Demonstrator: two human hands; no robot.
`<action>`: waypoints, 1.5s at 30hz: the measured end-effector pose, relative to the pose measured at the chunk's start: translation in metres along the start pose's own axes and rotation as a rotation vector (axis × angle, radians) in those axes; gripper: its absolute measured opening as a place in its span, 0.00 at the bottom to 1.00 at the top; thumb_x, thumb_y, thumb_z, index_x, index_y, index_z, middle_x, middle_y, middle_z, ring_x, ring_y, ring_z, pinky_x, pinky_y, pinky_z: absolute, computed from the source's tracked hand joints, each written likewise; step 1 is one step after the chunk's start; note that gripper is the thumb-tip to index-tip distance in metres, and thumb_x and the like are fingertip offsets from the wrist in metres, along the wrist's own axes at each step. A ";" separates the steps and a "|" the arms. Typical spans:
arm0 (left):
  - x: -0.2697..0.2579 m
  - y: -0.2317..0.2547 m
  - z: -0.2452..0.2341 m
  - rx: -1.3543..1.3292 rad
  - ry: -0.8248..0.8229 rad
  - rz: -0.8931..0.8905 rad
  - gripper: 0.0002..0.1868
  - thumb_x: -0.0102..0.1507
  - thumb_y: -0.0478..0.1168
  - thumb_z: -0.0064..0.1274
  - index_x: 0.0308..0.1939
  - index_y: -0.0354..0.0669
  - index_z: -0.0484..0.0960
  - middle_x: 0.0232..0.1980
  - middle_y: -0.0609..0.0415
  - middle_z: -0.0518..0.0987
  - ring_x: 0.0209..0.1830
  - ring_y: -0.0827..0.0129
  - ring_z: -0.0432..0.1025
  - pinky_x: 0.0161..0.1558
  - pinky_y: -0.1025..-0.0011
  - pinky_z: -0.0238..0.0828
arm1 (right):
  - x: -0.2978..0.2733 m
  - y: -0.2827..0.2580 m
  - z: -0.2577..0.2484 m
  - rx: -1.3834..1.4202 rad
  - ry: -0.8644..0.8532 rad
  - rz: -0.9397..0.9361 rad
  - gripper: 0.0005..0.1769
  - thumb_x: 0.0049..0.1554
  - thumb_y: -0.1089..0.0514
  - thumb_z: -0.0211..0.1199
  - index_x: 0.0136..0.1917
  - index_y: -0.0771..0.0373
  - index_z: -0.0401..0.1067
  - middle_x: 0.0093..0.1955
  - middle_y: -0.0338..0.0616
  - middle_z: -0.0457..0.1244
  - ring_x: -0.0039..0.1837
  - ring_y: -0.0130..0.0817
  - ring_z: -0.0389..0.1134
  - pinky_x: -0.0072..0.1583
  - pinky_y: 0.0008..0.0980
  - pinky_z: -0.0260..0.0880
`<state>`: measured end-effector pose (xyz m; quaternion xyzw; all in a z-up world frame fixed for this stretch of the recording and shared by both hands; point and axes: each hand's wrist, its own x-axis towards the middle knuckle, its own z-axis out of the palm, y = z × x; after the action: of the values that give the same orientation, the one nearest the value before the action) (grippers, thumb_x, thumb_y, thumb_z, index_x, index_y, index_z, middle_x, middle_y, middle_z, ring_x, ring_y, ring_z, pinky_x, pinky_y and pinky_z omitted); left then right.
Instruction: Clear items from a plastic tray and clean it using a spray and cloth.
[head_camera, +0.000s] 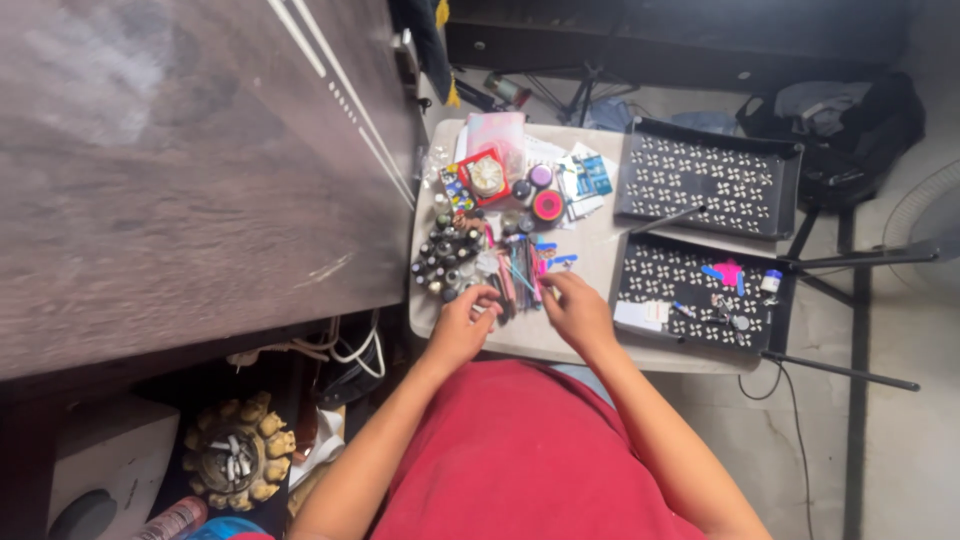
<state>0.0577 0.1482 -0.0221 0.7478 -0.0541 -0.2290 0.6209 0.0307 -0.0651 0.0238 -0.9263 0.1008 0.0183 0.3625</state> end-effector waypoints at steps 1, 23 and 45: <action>-0.001 0.001 -0.003 -0.004 0.002 -0.005 0.13 0.64 0.33 0.53 0.53 0.38 0.80 0.41 0.52 0.85 0.29 0.76 0.77 0.32 0.76 0.75 | 0.001 0.003 0.010 -0.003 -0.006 0.000 0.12 0.56 0.56 0.64 0.55 0.56 0.78 0.52 0.42 0.70 0.40 0.40 0.71 0.46 0.38 0.71; -0.003 -0.018 0.005 0.050 -0.093 -0.011 0.16 0.61 0.33 0.53 0.54 0.40 0.79 0.45 0.54 0.84 0.29 0.75 0.75 0.35 0.73 0.74 | -0.011 -0.001 0.001 0.036 -0.012 0.051 0.22 0.55 0.58 0.65 0.64 0.55 0.73 0.68 0.44 0.66 0.43 0.42 0.72 0.49 0.38 0.72; 0.037 0.089 0.147 0.095 -0.203 0.082 0.14 0.61 0.34 0.52 0.51 0.40 0.81 0.44 0.54 0.85 0.38 0.70 0.77 0.35 0.72 0.73 | -0.067 0.113 -0.191 0.388 0.596 0.414 0.10 0.63 0.62 0.62 0.56 0.66 0.77 0.44 0.37 0.71 0.38 0.22 0.69 0.38 0.24 0.67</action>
<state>0.0488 -0.0180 0.0344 0.7466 -0.1579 -0.2751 0.5848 -0.0649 -0.2634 0.0956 -0.7656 0.3872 -0.1979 0.4741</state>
